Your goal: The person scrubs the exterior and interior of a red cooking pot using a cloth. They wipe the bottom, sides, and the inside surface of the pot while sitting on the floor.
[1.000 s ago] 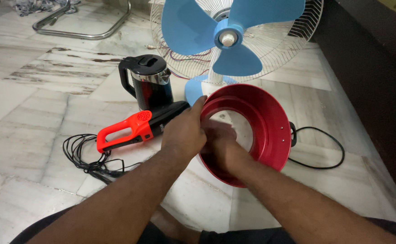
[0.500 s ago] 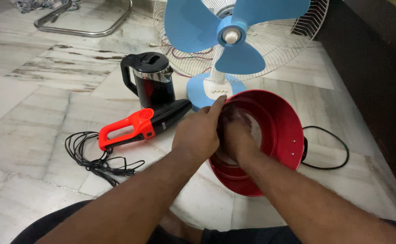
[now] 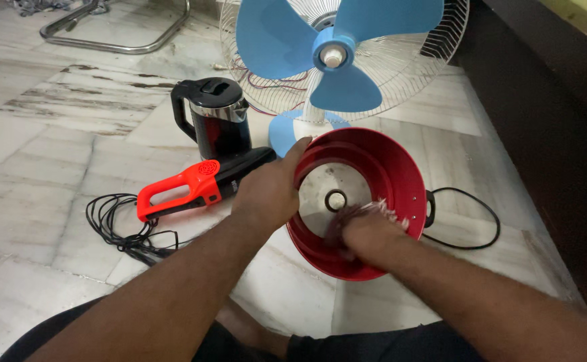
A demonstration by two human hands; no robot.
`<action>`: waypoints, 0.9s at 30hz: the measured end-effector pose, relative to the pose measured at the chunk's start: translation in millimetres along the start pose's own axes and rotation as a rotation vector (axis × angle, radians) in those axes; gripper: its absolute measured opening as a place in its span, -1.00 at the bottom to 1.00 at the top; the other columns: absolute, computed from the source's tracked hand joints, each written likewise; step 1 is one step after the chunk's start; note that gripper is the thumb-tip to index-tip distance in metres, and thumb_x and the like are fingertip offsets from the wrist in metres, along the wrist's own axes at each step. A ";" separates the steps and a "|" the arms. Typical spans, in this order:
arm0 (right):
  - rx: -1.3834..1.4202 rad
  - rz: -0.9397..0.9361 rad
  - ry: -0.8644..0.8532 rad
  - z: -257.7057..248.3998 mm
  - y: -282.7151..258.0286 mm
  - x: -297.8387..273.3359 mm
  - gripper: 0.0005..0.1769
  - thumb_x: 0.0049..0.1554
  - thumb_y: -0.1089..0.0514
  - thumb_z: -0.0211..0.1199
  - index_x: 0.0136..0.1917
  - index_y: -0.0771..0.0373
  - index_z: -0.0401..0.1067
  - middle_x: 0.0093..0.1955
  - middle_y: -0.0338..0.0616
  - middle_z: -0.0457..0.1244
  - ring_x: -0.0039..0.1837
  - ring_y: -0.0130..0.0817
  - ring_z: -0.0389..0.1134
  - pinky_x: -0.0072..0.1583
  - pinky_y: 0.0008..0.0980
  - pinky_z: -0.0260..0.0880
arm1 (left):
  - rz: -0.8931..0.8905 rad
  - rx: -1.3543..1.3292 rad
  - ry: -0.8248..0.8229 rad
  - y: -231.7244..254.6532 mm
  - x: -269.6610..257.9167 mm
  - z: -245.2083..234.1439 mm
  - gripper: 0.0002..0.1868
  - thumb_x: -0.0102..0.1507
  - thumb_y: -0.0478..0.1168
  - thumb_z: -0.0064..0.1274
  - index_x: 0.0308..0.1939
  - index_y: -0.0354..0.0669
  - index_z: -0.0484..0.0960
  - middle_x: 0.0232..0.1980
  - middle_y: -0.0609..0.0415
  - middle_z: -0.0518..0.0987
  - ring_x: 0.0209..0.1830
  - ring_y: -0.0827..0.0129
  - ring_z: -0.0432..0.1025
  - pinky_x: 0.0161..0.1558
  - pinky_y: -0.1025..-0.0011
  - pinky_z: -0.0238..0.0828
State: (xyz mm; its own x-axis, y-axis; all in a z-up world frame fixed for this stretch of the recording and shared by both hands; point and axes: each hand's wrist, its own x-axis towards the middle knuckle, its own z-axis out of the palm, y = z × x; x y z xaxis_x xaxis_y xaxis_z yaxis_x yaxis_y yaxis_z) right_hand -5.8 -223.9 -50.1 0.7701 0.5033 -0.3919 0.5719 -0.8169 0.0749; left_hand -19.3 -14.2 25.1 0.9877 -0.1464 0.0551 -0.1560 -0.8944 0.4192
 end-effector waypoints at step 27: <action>0.029 0.425 0.446 36.5 54.2 116.7 -0.71 0.26 0.13 0.05 0.16 0.29 0.44 0.08 0.07 0.28 0.09 -0.09 0.29 0.05 -0.16 0.35 | 0.116 0.103 0.041 16.3 -6.8 7.5 0.08 0.12 -0.32 0.15 0.60 0.33 -0.11 0.25 -0.07 0.48 0.01 -0.06 0.53 -0.01 0.03 0.50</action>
State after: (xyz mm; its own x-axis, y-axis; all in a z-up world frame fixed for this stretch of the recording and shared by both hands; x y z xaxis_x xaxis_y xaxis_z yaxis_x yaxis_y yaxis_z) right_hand 104.8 -219.7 -125.3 0.9765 0.1964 0.0888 0.1860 -0.9760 0.1133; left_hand -28.7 -30.9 24.8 0.9624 -0.2353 0.1356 -0.2669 -0.9116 0.3128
